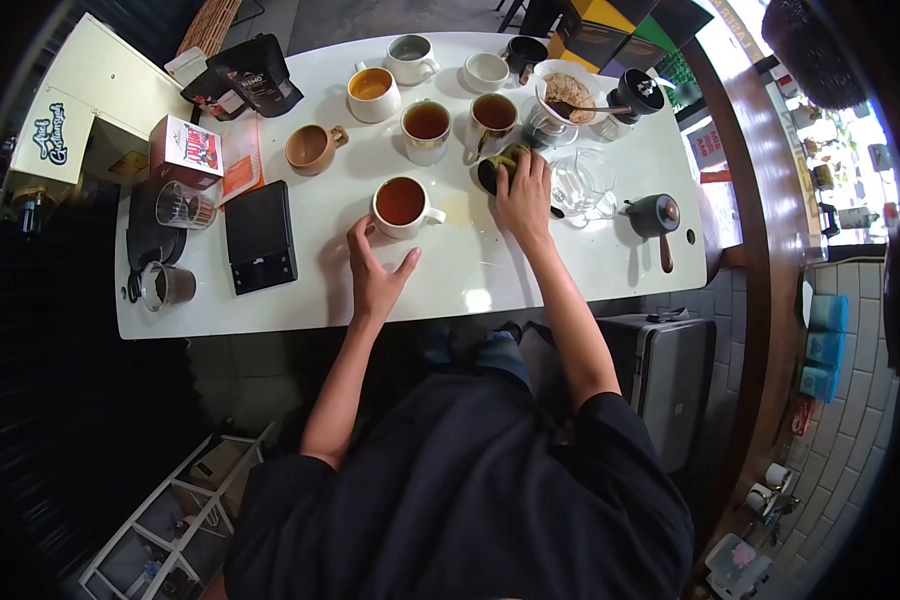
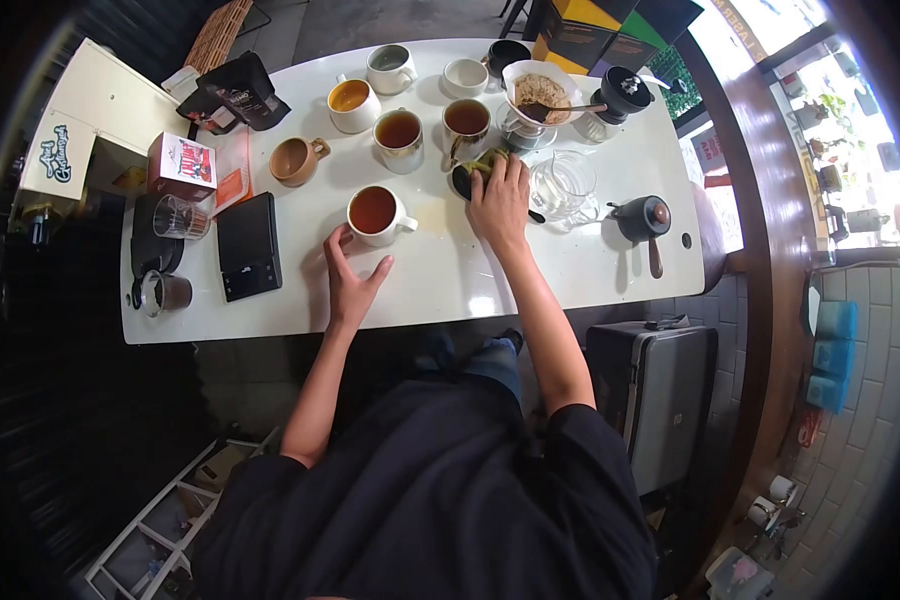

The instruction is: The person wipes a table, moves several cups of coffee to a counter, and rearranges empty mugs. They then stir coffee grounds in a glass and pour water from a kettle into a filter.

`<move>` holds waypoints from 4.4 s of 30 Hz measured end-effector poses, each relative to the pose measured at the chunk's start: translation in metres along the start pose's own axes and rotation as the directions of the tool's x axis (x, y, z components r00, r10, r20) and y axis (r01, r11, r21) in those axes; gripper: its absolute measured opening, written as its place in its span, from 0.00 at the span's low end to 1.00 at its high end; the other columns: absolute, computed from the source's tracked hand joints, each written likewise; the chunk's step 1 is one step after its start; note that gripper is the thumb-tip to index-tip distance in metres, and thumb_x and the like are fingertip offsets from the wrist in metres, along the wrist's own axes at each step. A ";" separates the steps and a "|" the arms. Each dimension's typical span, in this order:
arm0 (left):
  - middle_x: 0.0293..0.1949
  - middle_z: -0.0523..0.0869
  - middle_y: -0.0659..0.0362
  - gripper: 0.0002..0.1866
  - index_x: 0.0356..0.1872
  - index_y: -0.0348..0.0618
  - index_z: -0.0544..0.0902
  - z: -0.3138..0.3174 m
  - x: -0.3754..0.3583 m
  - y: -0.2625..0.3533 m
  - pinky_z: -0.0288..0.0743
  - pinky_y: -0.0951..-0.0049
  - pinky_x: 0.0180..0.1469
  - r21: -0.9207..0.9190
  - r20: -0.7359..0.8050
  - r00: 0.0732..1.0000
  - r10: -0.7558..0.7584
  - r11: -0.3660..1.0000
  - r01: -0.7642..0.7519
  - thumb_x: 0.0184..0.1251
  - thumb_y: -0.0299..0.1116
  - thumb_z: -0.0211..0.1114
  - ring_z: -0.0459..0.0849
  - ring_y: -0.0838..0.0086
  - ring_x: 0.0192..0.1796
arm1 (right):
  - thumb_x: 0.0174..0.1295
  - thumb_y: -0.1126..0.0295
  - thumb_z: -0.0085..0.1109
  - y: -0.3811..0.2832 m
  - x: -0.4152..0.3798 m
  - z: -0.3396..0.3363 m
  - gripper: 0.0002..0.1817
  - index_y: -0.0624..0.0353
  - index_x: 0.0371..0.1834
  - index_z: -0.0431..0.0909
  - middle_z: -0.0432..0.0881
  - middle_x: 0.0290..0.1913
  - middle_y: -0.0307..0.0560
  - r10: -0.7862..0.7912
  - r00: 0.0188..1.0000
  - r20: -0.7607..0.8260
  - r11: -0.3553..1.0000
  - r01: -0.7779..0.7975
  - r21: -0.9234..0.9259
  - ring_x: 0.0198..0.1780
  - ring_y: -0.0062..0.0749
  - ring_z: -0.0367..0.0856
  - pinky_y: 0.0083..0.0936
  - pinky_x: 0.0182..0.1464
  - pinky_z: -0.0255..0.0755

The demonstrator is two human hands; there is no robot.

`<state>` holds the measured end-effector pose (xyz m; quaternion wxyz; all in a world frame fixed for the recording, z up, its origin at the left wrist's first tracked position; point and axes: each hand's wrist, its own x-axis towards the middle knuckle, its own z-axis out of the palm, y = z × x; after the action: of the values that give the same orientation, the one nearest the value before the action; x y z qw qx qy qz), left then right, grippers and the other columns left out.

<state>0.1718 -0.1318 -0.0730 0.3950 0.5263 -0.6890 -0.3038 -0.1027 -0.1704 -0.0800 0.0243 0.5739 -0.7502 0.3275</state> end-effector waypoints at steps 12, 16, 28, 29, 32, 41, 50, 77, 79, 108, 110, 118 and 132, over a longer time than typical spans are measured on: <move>0.66 0.75 0.48 0.54 0.75 0.43 0.61 0.006 0.043 -0.012 0.63 0.48 0.69 0.129 0.067 0.994 0.089 0.987 -0.097 0.50 0.46 0.84 0.73 0.51 0.69 | 0.74 0.51 0.52 0.005 -0.006 -0.003 0.25 0.62 0.61 0.77 0.72 0.70 0.65 -0.012 0.995 0.097 1.000 0.010 0.020 0.74 0.60 0.65 0.49 0.74 0.58; 0.66 0.77 0.50 0.54 0.74 0.48 0.61 0.005 0.046 -0.015 0.63 0.49 0.69 0.203 0.060 0.986 0.153 0.966 -0.162 0.48 0.47 0.85 0.75 0.52 0.68 | 0.70 0.55 0.56 -0.004 -0.005 0.001 0.24 0.62 0.59 0.77 0.73 0.69 0.65 0.008 0.999 0.051 1.000 -0.006 -0.026 0.73 0.60 0.65 0.49 0.74 0.59; 0.64 0.79 0.53 0.53 0.74 0.46 0.63 -0.009 0.054 -0.016 0.61 0.51 0.70 0.275 0.090 0.981 0.171 0.943 -0.190 0.48 0.47 0.85 0.76 0.57 0.69 | 0.54 0.79 0.53 0.001 0.008 -0.018 0.24 0.62 0.57 0.78 0.77 0.64 0.61 -0.033 0.993 0.115 0.978 0.008 0.210 0.73 0.63 0.66 0.50 0.74 0.60; 0.64 0.79 0.53 0.53 0.74 0.46 0.63 -0.010 0.056 -0.016 0.61 0.51 0.70 0.271 0.089 0.980 0.178 0.942 -0.196 0.48 0.47 0.85 0.76 0.57 0.69 | 0.54 0.79 0.53 -0.006 0.004 -0.018 0.24 0.62 0.57 0.78 0.77 0.64 0.61 -0.034 0.994 0.109 0.978 0.010 0.207 0.73 0.63 0.66 0.50 0.74 0.60; 0.63 0.80 0.53 0.53 0.74 0.46 0.63 -0.014 0.057 -0.016 0.61 0.50 0.70 0.286 0.107 0.981 0.161 0.940 -0.185 0.49 0.47 0.85 0.76 0.57 0.69 | 0.63 0.65 0.58 -0.025 -0.011 -0.016 0.30 0.62 0.69 0.71 0.69 0.72 0.65 0.061 0.994 0.094 0.997 -0.057 -0.045 0.76 0.61 0.61 0.53 0.76 0.54; 0.68 0.75 0.48 0.54 0.77 0.43 0.60 -0.025 0.052 -0.017 0.60 0.50 0.70 0.293 0.095 0.973 0.208 0.929 -0.227 0.53 0.49 0.82 0.74 0.56 0.70 | 0.53 0.84 0.49 0.010 -0.010 -0.015 0.33 0.63 0.68 0.73 0.72 0.71 0.59 -0.087 0.988 0.131 0.989 0.070 0.128 0.75 0.55 0.66 0.45 0.77 0.59; 0.62 0.75 0.48 0.33 0.68 0.39 0.68 -0.041 -0.024 -0.010 0.66 0.56 0.66 0.048 -0.113 0.984 0.140 0.990 -0.135 0.69 0.43 0.68 0.75 0.55 0.63 | 0.67 0.72 0.54 0.008 -0.011 -0.015 0.19 0.62 0.60 0.76 0.73 0.69 0.59 -0.139 0.978 0.158 0.966 0.099 0.241 0.76 0.56 0.63 0.50 0.77 0.53; 0.54 0.80 0.47 0.14 0.54 0.36 0.79 0.095 -0.219 0.153 0.74 0.58 0.61 0.205 -0.443 0.894 -0.063 0.964 0.170 0.70 0.28 0.62 0.80 0.55 0.57 | 0.54 0.73 0.62 0.027 -0.011 -0.004 0.32 0.62 0.67 0.74 0.71 0.70 0.59 -0.670 0.711 0.214 0.710 0.528 0.466 0.76 0.54 0.62 0.52 0.77 0.54; 0.54 0.80 0.47 0.13 0.54 0.36 0.79 0.095 -0.224 0.155 0.74 0.58 0.61 0.193 -0.458 0.886 -0.070 0.965 0.175 0.70 0.28 0.61 0.80 0.55 0.56 | 0.53 0.74 0.63 0.024 -0.019 -0.003 0.32 0.62 0.67 0.75 0.71 0.70 0.59 -0.681 0.696 0.227 0.699 0.527 0.483 0.76 0.54 0.62 0.51 0.77 0.54; 0.57 0.75 0.44 0.12 0.55 0.31 0.75 0.067 -0.254 0.194 0.72 0.60 0.64 0.189 -0.626 0.779 0.023 0.974 0.123 0.77 0.24 0.49 0.78 0.60 0.58 | 0.56 0.85 0.52 0.016 -0.010 -0.013 0.24 0.62 0.59 0.77 0.74 0.61 0.57 -0.525 0.840 0.135 0.762 0.393 0.515 0.63 0.57 0.70 0.47 0.66 0.65; 0.57 0.75 0.44 0.12 0.55 0.31 0.75 0.066 -0.255 0.194 0.72 0.60 0.64 0.190 -0.623 0.782 0.024 0.974 0.121 0.77 0.24 0.49 0.78 0.60 0.58 | 0.59 0.81 0.54 0.018 -0.010 -0.004 0.24 0.61 0.61 0.76 0.73 0.63 0.57 -0.521 0.841 0.148 0.772 0.390 0.502 0.65 0.57 0.70 0.48 0.68 0.64; 0.59 0.74 0.44 0.14 0.57 0.31 0.74 0.056 -0.282 0.196 0.72 0.59 0.65 0.199 -0.630 0.776 -0.026 0.961 0.193 0.76 0.23 0.49 0.77 0.59 0.60 | 0.64 0.72 0.56 0.016 -0.036 -0.008 0.32 0.62 0.74 0.66 0.66 0.74 0.63 -0.487 0.852 0.191 0.863 0.437 0.253 0.75 0.63 0.60 0.53 0.76 0.53; 0.58 0.77 0.46 0.13 0.56 0.34 0.77 0.045 -0.297 0.199 0.74 0.61 0.63 0.127 -0.603 0.793 -0.088 0.971 0.204 0.74 0.23 0.52 0.77 0.58 0.59 | 0.59 0.82 0.51 -0.032 -0.068 0.012 0.31 0.65 0.71 0.71 0.66 0.75 0.62 -0.535 0.823 0.193 0.821 0.452 0.348 0.76 0.63 0.60 0.52 0.77 0.55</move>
<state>0.0760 0.2075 0.0038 0.5146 0.6810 -0.5134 -0.0884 -0.0479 -0.1235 -0.1028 -0.0816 0.7879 -0.5136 0.3298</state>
